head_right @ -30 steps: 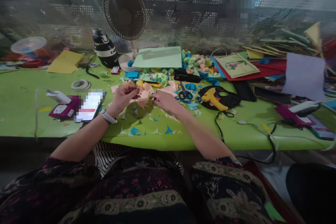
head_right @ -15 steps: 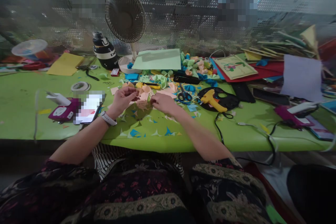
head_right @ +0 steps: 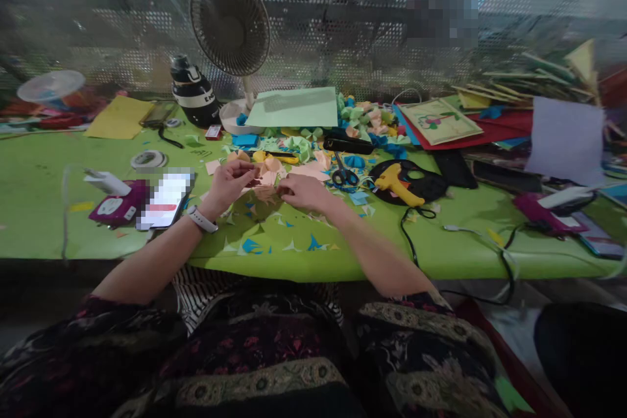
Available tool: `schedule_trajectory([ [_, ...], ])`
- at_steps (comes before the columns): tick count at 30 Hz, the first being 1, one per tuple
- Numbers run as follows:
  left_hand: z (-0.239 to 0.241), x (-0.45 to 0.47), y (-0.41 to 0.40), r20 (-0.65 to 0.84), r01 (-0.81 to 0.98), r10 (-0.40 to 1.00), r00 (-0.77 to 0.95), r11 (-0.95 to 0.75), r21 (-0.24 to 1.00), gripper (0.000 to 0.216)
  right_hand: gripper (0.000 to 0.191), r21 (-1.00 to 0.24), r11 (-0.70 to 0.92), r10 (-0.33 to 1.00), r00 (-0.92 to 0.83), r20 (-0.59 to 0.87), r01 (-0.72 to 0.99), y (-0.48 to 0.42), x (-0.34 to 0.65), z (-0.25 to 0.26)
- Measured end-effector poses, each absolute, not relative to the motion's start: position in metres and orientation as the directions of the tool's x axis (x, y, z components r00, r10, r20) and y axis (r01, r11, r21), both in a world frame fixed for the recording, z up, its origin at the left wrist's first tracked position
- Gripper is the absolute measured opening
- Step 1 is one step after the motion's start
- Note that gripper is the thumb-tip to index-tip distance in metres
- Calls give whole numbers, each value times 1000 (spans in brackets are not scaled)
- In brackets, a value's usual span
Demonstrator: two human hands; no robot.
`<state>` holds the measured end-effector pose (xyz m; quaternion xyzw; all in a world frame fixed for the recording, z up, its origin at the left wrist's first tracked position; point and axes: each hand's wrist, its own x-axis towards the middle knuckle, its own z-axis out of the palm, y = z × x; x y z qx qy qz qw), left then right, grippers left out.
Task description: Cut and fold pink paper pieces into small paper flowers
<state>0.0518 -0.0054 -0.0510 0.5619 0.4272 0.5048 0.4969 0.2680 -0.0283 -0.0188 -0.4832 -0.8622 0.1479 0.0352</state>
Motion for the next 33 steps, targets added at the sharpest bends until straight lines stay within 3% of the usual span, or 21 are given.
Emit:
schedule_trajectory([
  [16, -52, 52, -5, 146, -14, 981, 126, -146, 989, 46, 20, -361, 531, 800, -594, -86, 767, -28, 271, -17],
  [25, -45, 54, -13, 55, 14, 986, 156, -58, 998, 42, 15, -402, 534, 797, -601, -51, 743, -28, 278, -12],
  [33, -47, 58, -16, -6, 67, 985, 174, -5, 998, 34, 19, -417, 519, 763, -624, -167, 746, -31, 288, 0],
])
